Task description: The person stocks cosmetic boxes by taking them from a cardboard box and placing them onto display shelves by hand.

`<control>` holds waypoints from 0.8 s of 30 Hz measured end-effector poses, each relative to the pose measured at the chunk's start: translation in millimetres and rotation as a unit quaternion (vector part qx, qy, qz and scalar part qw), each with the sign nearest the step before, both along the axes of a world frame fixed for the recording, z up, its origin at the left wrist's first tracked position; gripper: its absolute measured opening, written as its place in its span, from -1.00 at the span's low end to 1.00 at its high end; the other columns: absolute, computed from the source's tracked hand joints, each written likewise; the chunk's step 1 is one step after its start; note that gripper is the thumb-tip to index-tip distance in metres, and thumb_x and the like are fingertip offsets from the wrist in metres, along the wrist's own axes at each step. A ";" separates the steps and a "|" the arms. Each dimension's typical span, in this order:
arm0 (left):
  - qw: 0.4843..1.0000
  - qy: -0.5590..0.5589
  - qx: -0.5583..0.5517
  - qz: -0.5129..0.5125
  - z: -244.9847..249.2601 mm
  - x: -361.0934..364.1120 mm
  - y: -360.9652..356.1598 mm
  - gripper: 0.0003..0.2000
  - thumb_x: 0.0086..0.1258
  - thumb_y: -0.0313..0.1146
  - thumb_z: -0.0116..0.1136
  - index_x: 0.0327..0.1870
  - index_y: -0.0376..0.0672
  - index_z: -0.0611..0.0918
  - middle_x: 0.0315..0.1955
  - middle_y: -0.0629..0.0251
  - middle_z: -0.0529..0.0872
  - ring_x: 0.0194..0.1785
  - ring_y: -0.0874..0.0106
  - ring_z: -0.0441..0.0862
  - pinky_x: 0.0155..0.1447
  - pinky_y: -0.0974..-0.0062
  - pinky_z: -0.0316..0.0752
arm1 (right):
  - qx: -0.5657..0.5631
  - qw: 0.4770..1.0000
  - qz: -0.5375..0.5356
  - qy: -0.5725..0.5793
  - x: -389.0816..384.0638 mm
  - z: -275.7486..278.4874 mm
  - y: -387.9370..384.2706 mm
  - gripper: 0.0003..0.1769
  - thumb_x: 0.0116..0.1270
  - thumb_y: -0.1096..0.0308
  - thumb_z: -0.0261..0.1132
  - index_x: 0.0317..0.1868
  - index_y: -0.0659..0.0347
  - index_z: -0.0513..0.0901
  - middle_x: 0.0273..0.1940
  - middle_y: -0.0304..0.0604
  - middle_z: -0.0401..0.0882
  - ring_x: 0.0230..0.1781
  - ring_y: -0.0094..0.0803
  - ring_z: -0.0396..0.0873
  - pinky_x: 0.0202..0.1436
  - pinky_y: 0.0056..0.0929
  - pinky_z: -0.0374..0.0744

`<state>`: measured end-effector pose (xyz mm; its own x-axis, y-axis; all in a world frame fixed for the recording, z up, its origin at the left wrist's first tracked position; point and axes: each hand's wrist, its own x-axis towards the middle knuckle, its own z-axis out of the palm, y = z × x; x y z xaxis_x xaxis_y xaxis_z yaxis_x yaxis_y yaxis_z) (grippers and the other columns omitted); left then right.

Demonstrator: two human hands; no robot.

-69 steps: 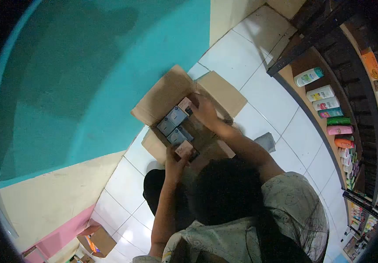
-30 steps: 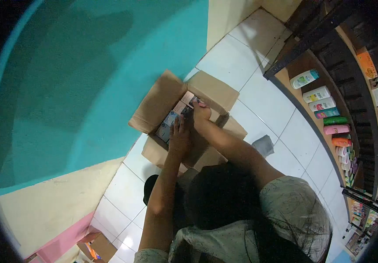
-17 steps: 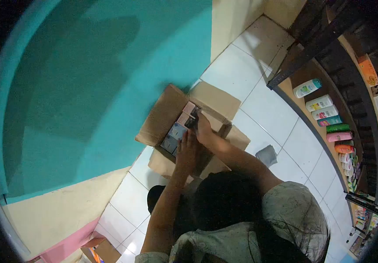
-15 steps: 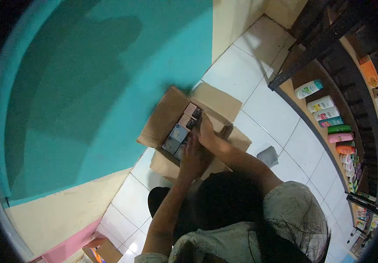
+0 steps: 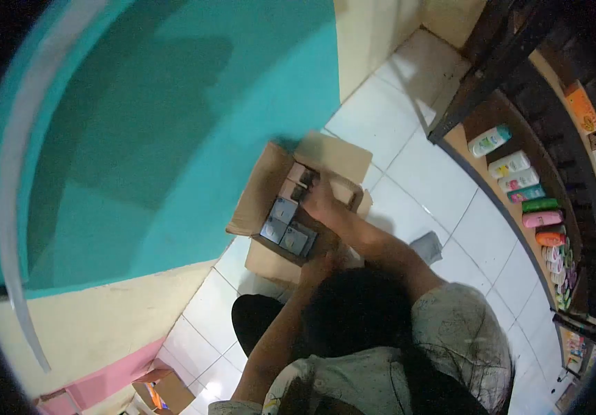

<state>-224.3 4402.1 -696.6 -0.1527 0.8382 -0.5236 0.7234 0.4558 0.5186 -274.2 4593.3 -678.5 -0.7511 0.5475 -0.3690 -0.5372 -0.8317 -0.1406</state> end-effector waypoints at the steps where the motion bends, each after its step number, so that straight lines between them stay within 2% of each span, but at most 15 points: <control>1: 0.999 0.010 0.048 -0.007 0.0 -3.3 0.5 -0.59 0.43 -0.08 -0.06 0.12 -0.18 0.48 -0.19 -0.08 0.68 -0.07 0.00 0.65 0.02 0.13 0.52 | 0.038 0.998 0.025 0.036 1.9 -22.0 0.3 -0.57 0.49 -0.08 -0.09 -0.22 0.09 0.50 -0.32 -0.24 0.49 -0.31 -0.28 0.46 -0.10 -0.26 0.51; 3: 0.991 0.018 0.134 -0.012 6.6 -5.6 -4.4 -0.61 0.43 -0.09 -0.06 0.12 -0.17 0.48 -0.19 -0.07 0.68 -0.06 0.00 0.65 0.02 0.12 0.52 | 0.106 0.986 0.067 0.112 16.9 4.5 9.0 -0.67 0.46 0.03 0.01 -0.37 0.05 0.46 -0.46 -0.27 0.43 -0.41 -0.32 0.45 -0.26 -0.24 0.52; 4: 0.985 0.015 0.170 -0.011 14.9 -6.0 -9.1 -0.61 0.43 -0.10 -0.06 0.12 -0.17 0.48 -0.18 -0.07 0.68 -0.06 0.00 0.65 0.01 0.12 0.52 | 0.017 0.992 0.070 0.108 24.4 25.3 9.4 -0.77 0.44 0.14 0.08 -0.35 0.04 0.48 -0.45 -0.26 0.43 -0.42 -0.33 0.43 -0.26 -0.25 0.53; 5: 0.981 0.010 0.193 -0.012 26.8 -8.6 -13.0 -0.62 0.43 -0.10 -0.06 0.11 -0.16 0.48 -0.18 -0.06 0.68 -0.06 0.00 0.65 0.01 0.11 0.53 | 0.035 0.997 0.053 0.041 38.7 71.1 7.9 -0.82 0.41 0.19 0.12 -0.29 0.08 0.52 -0.41 -0.25 0.43 -0.43 -0.33 0.43 -0.25 -0.22 0.53; 7: 0.978 -0.007 0.206 -0.025 49.8 -9.9 -21.6 -0.63 0.43 -0.12 -0.05 0.11 -0.15 0.49 -0.18 -0.06 0.68 -0.05 -0.01 0.64 0.01 0.11 0.53 | 0.101 0.952 0.126 -0.259 52.9 73.6 34.7 -0.79 0.41 0.18 0.14 -0.14 0.13 0.54 -0.34 -0.22 0.44 -0.36 -0.32 0.45 -0.12 -0.23 0.53; 9: 0.982 -0.022 0.183 -0.044 65.7 -9.9 -31.2 -0.64 0.43 -0.13 -0.05 0.11 -0.14 0.49 -0.17 -0.05 0.69 -0.04 -0.01 0.64 0.01 0.10 0.53 | 0.223 0.957 -0.048 -0.182 69.1 152.8 53.3 -0.75 0.42 0.22 0.14 -0.05 0.18 0.54 -0.22 -0.20 0.47 -0.19 -0.34 0.47 0.07 -0.28 0.48; 10: 0.983 -0.025 0.172 -0.054 72.6 -8.8 -34.8 -0.65 0.43 -0.14 -0.05 0.11 -0.13 0.50 -0.17 -0.05 0.69 -0.04 -0.01 0.64 0.01 0.10 0.53 | 0.384 0.873 -0.171 -0.247 80.7 210.5 56.9 -0.77 0.44 0.27 0.09 -0.03 0.21 0.53 -0.15 -0.22 0.48 -0.13 -0.42 0.45 0.07 -0.35 0.45; 11: 0.983 -0.025 0.173 -0.057 77.0 -8.5 -37.8 -0.65 0.43 -0.14 -0.05 0.11 -0.12 0.50 -0.17 -0.05 0.69 -0.04 -0.01 0.64 0.00 0.09 0.53 | 0.520 0.744 -0.288 -0.306 89.9 267.3 64.4 -0.78 0.46 0.32 0.04 -0.02 0.23 0.52 -0.09 -0.25 0.49 -0.06 -0.49 0.42 0.07 -0.41 0.43; 13: 0.970 -0.014 0.235 -0.054 79.7 -4.1 -42.4 -0.66 0.42 -0.17 -0.04 0.12 -0.11 0.49 -0.15 -0.05 0.68 -0.03 -0.02 0.64 0.01 0.09 0.53 | 0.609 0.613 -0.439 -0.248 106.6 348.2 80.1 -0.81 0.35 0.42 0.17 -0.05 0.27 0.52 -0.09 -0.20 0.50 -0.01 -0.45 0.43 0.10 -0.44 0.42; 14: 0.957 -0.007 0.287 -0.050 78.4 -2.2 -42.6 -0.66 0.41 -0.20 -0.03 0.14 -0.11 0.47 -0.15 -0.05 0.67 -0.02 -0.02 0.63 0.02 0.09 0.52 | 0.651 0.563 -0.452 -0.232 109.1 375.7 94.1 -0.81 0.33 0.42 0.20 -0.08 0.27 0.53 -0.09 -0.17 0.50 -0.01 -0.42 0.45 0.10 -0.42 0.42; 16: 0.959 0.003 0.278 -0.059 59.2 -5.7 -45.0 -0.63 0.38 -0.22 0.00 0.16 -0.12 0.47 -0.09 -0.07 0.65 0.00 0.00 0.62 0.08 0.11 0.49 | 0.729 0.458 -0.461 -0.214 112.5 433.9 105.5 -0.80 0.28 0.40 0.25 -0.12 0.28 0.54 -0.11 -0.09 0.51 -0.02 -0.31 0.48 0.09 -0.38 0.43; 19: 0.976 -0.002 0.205 -0.075 30.1 -15.8 -44.9 -0.57 0.32 -0.18 0.06 0.18 -0.15 0.50 0.01 -0.09 0.62 0.04 0.02 0.59 0.17 0.16 0.44 | 0.805 0.313 -0.442 -0.241 94.5 511.1 116.5 -0.73 0.25 0.32 0.30 -0.12 0.30 0.57 -0.10 0.00 0.55 -0.06 -0.12 0.54 0.07 -0.29 0.48; 21: 0.955 -0.050 0.287 -0.045 46.5 -13.0 -41.0 -0.54 0.31 -0.14 0.07 0.20 -0.15 0.50 0.02 -0.10 0.61 0.06 0.00 0.58 0.17 0.15 0.44 | 0.827 0.313 -0.396 -0.249 63.1 546.1 125.9 -0.54 0.22 0.15 0.34 -0.03 0.36 0.55 -0.07 0.09 0.57 -0.02 -0.06 0.55 0.07 -0.26 0.50; 23: 0.950 -0.016 0.303 -0.072 90.0 -5.8 -37.8 -0.52 0.32 -0.12 0.06 0.22 -0.15 0.47 0.06 -0.09 0.59 0.11 -0.01 0.55 0.18 0.13 0.43 | 0.819 0.324 -0.331 -0.339 30.0 569.3 119.5 -0.23 0.10 -0.11 0.39 0.09 0.40 0.47 -0.02 0.16 0.57 0.04 -0.04 0.55 0.10 -0.19 0.50; 24: 0.955 -0.007 0.286 -0.075 93.7 -3.4 -37.7 -0.53 0.34 -0.13 0.03 0.22 -0.15 0.47 0.05 -0.09 0.59 0.10 -0.01 0.56 0.17 0.12 0.44 | 0.819 0.293 -0.294 -0.396 15.9 575.7 111.3 -0.16 0.04 -0.16 0.40 0.11 0.40 0.45 -0.02 0.16 0.58 0.05 -0.03 0.55 0.10 -0.18 0.50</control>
